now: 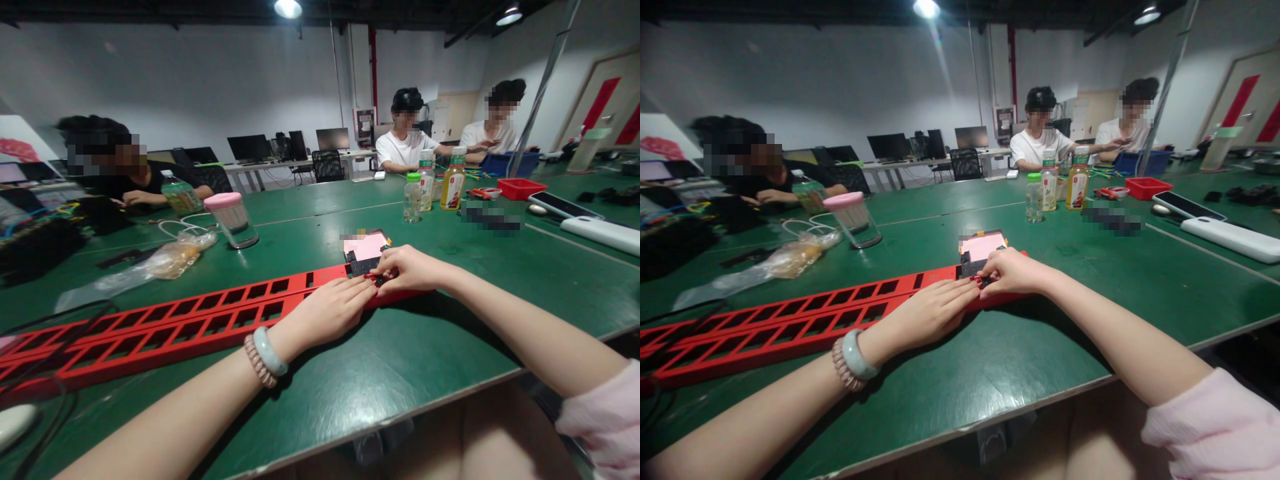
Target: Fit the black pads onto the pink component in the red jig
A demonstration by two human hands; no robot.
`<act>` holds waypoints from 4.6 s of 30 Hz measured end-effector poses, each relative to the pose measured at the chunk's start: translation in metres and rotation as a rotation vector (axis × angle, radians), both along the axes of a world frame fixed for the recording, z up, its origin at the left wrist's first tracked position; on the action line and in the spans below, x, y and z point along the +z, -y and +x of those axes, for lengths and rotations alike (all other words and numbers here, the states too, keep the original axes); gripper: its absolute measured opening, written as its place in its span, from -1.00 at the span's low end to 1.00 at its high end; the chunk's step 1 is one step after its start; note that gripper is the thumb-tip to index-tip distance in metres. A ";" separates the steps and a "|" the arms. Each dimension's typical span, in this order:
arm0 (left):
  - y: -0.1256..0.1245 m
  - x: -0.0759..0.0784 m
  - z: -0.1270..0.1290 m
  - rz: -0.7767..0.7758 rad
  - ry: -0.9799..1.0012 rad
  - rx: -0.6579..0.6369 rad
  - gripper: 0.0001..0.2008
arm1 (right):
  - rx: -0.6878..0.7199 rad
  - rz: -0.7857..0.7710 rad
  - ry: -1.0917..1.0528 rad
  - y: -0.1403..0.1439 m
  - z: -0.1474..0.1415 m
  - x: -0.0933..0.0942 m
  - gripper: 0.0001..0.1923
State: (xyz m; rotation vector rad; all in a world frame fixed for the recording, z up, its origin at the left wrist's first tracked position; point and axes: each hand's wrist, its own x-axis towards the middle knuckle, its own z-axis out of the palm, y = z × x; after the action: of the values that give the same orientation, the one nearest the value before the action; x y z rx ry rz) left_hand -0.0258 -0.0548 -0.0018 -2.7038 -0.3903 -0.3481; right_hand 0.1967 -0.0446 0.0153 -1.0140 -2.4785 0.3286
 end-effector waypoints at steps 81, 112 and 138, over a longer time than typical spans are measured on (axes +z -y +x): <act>0.013 -0.002 -0.004 -0.066 0.062 -0.025 -0.69 | -0.447 -0.249 0.061 -0.101 -0.062 -0.021 -0.69; 0.008 -0.001 -0.005 -0.087 0.024 0.041 -0.57 | -0.130 -0.546 -0.696 -0.012 0.008 -0.027 -0.53; 0.005 0.000 -0.004 -0.118 -0.034 0.071 -0.56 | 0.022 -0.480 -0.405 -0.020 0.019 -0.029 -0.51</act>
State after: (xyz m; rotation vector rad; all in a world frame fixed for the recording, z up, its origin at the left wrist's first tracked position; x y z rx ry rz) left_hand -0.0296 -0.0602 -0.0014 -2.7975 -0.5103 -0.2665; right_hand 0.2160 -0.0250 -0.0134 -0.9749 -2.0823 1.0615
